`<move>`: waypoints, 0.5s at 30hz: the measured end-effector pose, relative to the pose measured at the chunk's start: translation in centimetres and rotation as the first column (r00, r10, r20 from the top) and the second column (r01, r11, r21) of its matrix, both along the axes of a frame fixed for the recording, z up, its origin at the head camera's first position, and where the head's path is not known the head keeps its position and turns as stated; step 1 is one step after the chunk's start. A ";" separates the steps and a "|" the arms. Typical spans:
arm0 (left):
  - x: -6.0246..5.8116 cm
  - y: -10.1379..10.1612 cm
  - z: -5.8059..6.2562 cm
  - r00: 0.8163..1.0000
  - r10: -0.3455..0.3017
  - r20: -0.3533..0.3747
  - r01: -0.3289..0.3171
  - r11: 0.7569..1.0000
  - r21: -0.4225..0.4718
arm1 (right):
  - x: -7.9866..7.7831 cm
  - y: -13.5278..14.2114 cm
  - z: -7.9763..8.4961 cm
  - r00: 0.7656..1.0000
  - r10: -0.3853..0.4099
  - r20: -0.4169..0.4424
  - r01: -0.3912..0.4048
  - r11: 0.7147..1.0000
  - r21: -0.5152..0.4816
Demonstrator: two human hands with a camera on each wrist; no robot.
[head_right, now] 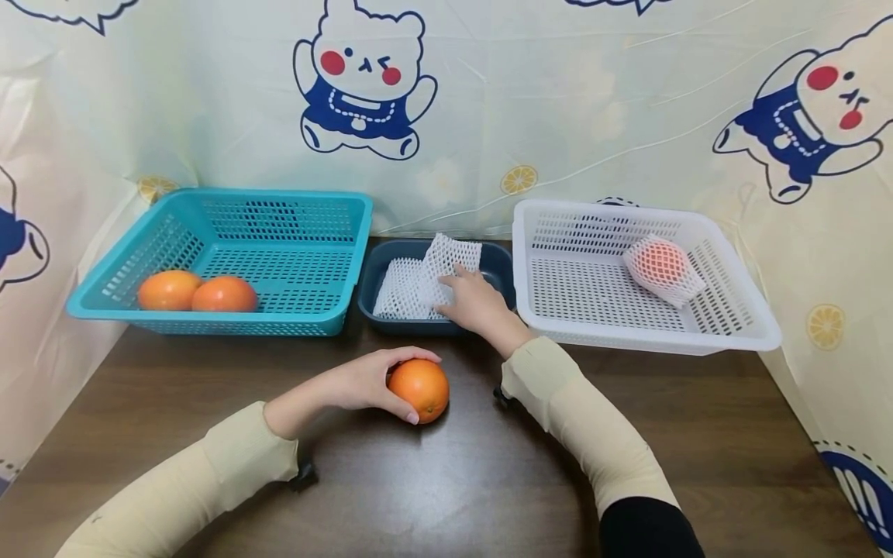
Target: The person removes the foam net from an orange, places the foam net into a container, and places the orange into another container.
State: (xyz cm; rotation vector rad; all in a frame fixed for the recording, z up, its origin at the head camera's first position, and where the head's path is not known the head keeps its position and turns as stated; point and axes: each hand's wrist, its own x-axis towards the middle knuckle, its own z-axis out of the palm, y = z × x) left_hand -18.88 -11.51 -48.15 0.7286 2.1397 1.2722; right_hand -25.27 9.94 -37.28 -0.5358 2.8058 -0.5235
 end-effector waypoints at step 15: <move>0.5 0.1 0.6 1.000 0.010 0.024 -0.010 1.000 0.023 | -0.8 -0.3 -0.2 0.998 -0.038 0.051 0.038 0.999 0.001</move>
